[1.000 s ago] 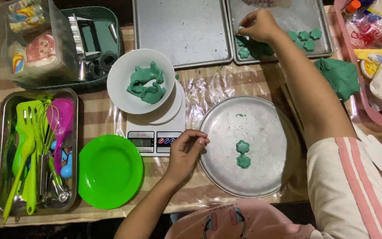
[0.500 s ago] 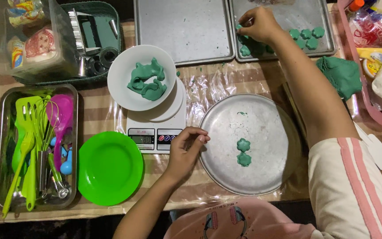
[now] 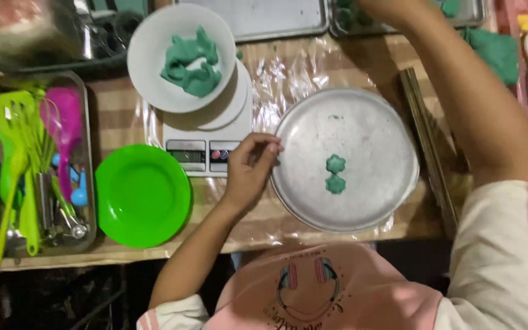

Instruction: Molding green dough into small flower shapes using a manual mold and placing them on a tray

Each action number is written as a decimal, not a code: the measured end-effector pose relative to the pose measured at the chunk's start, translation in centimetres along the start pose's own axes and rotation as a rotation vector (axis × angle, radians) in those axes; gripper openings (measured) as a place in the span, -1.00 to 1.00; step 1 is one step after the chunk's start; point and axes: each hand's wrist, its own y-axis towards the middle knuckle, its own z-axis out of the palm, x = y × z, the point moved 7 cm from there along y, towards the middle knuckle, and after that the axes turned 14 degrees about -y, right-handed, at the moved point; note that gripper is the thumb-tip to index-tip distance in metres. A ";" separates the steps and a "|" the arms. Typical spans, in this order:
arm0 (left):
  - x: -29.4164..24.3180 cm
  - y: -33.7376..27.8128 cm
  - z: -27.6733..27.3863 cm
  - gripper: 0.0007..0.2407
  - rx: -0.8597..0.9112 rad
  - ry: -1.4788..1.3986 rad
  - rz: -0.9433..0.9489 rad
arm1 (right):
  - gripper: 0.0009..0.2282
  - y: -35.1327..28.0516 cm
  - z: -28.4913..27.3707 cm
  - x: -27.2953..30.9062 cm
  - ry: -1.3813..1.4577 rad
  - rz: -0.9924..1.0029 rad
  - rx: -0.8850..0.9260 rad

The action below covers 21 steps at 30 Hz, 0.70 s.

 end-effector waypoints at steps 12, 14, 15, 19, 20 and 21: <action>-0.5 -0.4 1.9 -0.94 0.178 0.173 0.135 | -0.67 -19.9 0.2 20.2 0.001 -0.418 0.410; -0.3 -0.3 1.8 -0.94 0.185 0.190 0.143 | -0.69 -20.2 0.2 20.6 -0.201 -0.447 0.323; -0.2 -0.4 1.8 -0.94 0.189 0.194 0.144 | -0.69 -20.3 0.2 20.5 -0.199 -0.446 0.317; -0.5 -0.2 1.6 -0.93 0.178 0.202 0.164 | -0.69 -20.1 0.8 21.0 -0.342 -0.506 0.275; -0.5 -0.4 1.7 -0.93 0.173 0.182 0.162 | -0.70 -20.2 1.0 21.2 -0.337 -0.510 0.271; -0.7 -0.2 1.7 -0.93 0.177 0.186 0.167 | -0.70 -20.2 1.7 20.8 -0.339 -0.509 0.263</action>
